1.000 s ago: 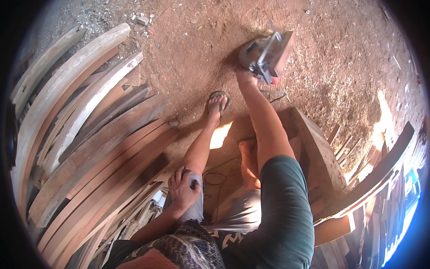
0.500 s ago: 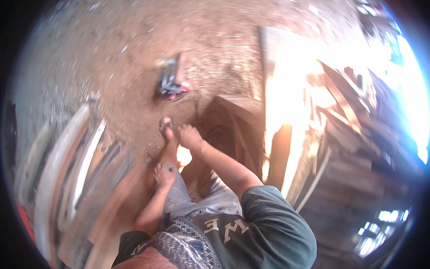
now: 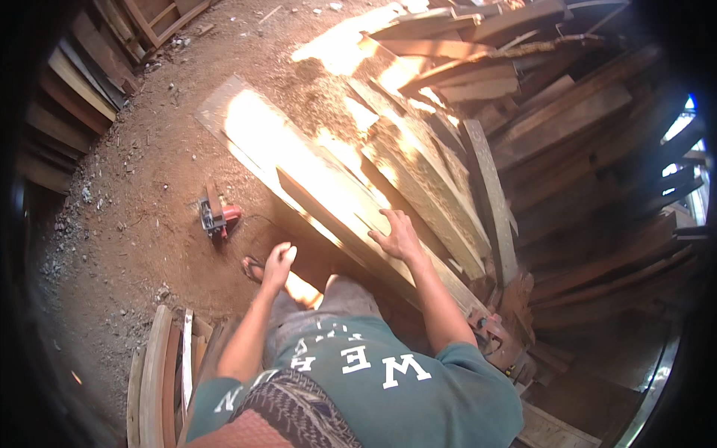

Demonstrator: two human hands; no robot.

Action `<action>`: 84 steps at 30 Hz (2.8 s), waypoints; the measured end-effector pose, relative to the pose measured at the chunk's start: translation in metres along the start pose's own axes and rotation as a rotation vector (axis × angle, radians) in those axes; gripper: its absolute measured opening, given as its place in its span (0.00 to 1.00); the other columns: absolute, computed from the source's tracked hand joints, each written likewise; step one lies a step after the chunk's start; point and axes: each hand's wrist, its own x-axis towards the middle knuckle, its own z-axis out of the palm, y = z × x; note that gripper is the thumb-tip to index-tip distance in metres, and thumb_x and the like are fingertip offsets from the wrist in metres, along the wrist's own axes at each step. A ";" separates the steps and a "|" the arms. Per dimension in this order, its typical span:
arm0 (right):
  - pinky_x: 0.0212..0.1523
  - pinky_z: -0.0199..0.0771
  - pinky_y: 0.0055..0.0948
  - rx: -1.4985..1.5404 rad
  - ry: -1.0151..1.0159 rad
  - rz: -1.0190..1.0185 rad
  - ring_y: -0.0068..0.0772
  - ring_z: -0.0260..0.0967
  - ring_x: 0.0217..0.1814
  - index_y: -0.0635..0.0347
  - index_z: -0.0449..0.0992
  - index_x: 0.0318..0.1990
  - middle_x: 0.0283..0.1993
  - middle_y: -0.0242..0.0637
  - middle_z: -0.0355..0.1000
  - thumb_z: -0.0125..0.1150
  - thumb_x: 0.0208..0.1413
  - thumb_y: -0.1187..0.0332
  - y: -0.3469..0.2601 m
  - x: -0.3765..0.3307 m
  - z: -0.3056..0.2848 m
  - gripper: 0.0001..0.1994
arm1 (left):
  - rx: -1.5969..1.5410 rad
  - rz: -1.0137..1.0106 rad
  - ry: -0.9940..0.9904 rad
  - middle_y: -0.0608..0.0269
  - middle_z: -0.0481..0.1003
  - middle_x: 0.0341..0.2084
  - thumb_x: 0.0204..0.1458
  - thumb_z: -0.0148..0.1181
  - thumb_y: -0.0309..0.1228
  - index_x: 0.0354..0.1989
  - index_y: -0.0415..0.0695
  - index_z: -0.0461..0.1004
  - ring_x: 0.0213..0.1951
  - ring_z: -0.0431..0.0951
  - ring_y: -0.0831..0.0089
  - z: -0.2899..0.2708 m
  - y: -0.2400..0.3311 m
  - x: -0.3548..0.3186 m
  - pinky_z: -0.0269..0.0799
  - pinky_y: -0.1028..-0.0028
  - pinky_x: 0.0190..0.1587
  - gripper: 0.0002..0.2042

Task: The person uses a circular saw to cut a plank of wood, then switches to an electric planer to smooth the surface of the cut piece. The person handles the wood pieces by hand, moving them aside after processing.

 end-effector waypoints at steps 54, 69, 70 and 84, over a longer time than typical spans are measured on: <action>0.71 0.60 0.59 -0.109 -0.093 0.201 0.60 0.59 0.73 0.52 0.57 0.77 0.68 0.54 0.63 0.82 0.42 0.63 0.170 -0.205 0.056 0.53 | -0.111 -0.605 -0.331 0.62 0.81 0.31 0.62 0.72 0.43 0.42 0.42 0.80 0.31 0.83 0.72 0.133 0.053 0.009 0.81 0.72 0.33 0.16; 0.71 0.58 0.59 -0.174 0.021 0.135 0.59 0.60 0.71 0.57 0.56 0.77 0.67 0.54 0.63 0.82 0.44 0.62 0.146 -0.134 0.079 0.52 | 0.624 -0.083 0.098 0.46 0.85 0.42 0.56 0.69 0.51 0.42 0.40 0.83 0.45 0.86 0.50 0.131 0.059 0.081 0.79 0.56 0.52 0.22; 0.71 0.58 0.59 -0.165 0.009 0.145 0.59 0.59 0.72 0.57 0.57 0.77 0.68 0.54 0.62 0.82 0.44 0.62 0.145 -0.128 0.079 0.52 | 0.607 -0.069 0.098 0.45 0.84 0.42 0.57 0.67 0.49 0.42 0.40 0.82 0.46 0.86 0.49 0.127 0.053 0.093 0.79 0.56 0.53 0.22; 0.75 0.56 0.62 -0.088 0.590 0.754 0.64 0.57 0.76 0.57 0.61 0.76 0.72 0.56 0.64 0.72 0.55 0.57 0.345 -0.329 0.031 0.42 | 0.284 -0.725 -0.280 0.74 0.66 0.16 0.69 0.54 0.60 0.29 0.52 0.72 0.16 0.63 0.76 0.054 -0.122 -0.039 0.59 0.73 0.20 0.24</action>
